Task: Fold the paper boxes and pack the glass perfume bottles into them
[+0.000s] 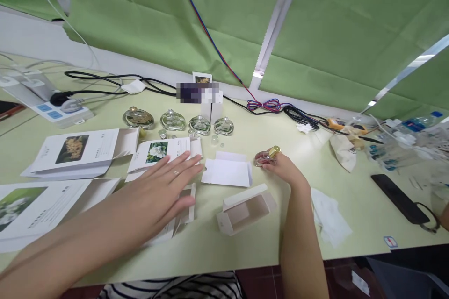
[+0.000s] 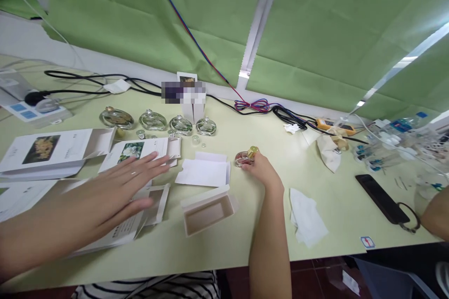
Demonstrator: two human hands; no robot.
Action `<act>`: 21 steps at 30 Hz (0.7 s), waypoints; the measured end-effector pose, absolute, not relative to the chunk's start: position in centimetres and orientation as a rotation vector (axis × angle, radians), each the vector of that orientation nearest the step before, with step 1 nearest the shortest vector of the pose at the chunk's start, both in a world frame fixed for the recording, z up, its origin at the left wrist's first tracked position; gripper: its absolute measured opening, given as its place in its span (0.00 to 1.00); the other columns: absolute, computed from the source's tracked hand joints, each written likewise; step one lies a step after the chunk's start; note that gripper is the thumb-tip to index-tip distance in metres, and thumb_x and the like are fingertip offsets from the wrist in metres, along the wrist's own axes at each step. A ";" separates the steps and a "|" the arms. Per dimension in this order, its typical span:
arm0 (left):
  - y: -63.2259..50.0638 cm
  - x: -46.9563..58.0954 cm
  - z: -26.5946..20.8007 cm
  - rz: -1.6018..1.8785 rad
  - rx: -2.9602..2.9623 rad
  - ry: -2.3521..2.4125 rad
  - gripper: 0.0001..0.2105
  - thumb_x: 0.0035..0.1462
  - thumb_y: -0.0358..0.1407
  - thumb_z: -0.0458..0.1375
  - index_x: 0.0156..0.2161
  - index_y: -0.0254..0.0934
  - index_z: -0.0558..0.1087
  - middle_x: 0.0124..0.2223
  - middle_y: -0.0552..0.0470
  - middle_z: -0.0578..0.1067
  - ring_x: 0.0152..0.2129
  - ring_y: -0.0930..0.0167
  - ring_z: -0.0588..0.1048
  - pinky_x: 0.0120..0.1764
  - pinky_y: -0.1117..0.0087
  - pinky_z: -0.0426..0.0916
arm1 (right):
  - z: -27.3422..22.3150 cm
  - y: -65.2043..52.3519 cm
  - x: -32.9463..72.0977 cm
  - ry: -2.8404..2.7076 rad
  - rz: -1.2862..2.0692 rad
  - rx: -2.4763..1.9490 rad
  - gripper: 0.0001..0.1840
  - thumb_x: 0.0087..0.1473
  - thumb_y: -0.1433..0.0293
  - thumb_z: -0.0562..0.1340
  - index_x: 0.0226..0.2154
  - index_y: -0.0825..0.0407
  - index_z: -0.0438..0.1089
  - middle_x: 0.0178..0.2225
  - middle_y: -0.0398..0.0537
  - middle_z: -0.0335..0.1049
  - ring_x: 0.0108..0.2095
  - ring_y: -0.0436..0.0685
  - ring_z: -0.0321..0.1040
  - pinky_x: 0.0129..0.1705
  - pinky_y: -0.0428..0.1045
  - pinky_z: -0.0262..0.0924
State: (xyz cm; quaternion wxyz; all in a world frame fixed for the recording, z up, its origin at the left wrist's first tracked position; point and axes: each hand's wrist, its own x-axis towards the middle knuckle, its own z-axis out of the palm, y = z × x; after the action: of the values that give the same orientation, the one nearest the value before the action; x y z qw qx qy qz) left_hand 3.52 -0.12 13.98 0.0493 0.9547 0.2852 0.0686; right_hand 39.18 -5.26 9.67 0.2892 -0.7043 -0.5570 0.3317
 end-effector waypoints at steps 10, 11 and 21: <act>2.6 12.8 9.8 -0.217 2.964 0.589 0.23 0.60 0.26 0.57 0.61 0.34 0.65 0.64 0.40 0.66 0.59 0.60 0.68 0.56 0.56 0.66 | 6.2 -2.8 38.8 -1.422 0.599 -1.868 0.17 0.61 0.63 0.63 0.50 0.53 0.68 0.49 0.50 0.70 0.46 0.58 0.71 0.48 0.59 0.68; 2.7 12.6 10.1 -0.222 2.970 0.601 0.23 0.59 0.27 0.58 0.60 0.32 0.66 0.63 0.38 0.67 0.59 0.59 0.68 0.56 0.55 0.66 | 5.9 -2.5 38.7 -1.419 0.599 -1.836 0.17 0.61 0.63 0.62 0.50 0.53 0.68 0.49 0.50 0.70 0.46 0.58 0.71 0.47 0.59 0.68; 5.1 22.7 17.7 0.162 2.978 0.951 0.17 0.64 0.42 0.57 0.53 0.35 0.69 0.50 0.45 0.74 0.44 0.64 0.75 0.46 0.56 0.73 | 4.6 -0.8 37.3 -1.368 0.586 -1.725 0.17 0.62 0.63 0.62 0.50 0.53 0.68 0.49 0.50 0.71 0.44 0.57 0.72 0.46 0.57 0.69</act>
State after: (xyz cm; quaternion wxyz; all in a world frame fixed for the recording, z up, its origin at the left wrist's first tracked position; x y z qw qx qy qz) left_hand 22.68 5.14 17.68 0.0057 0.9513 0.3037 0.0518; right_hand 37.33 -0.76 4.59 0.4185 -0.6876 -0.5454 0.2336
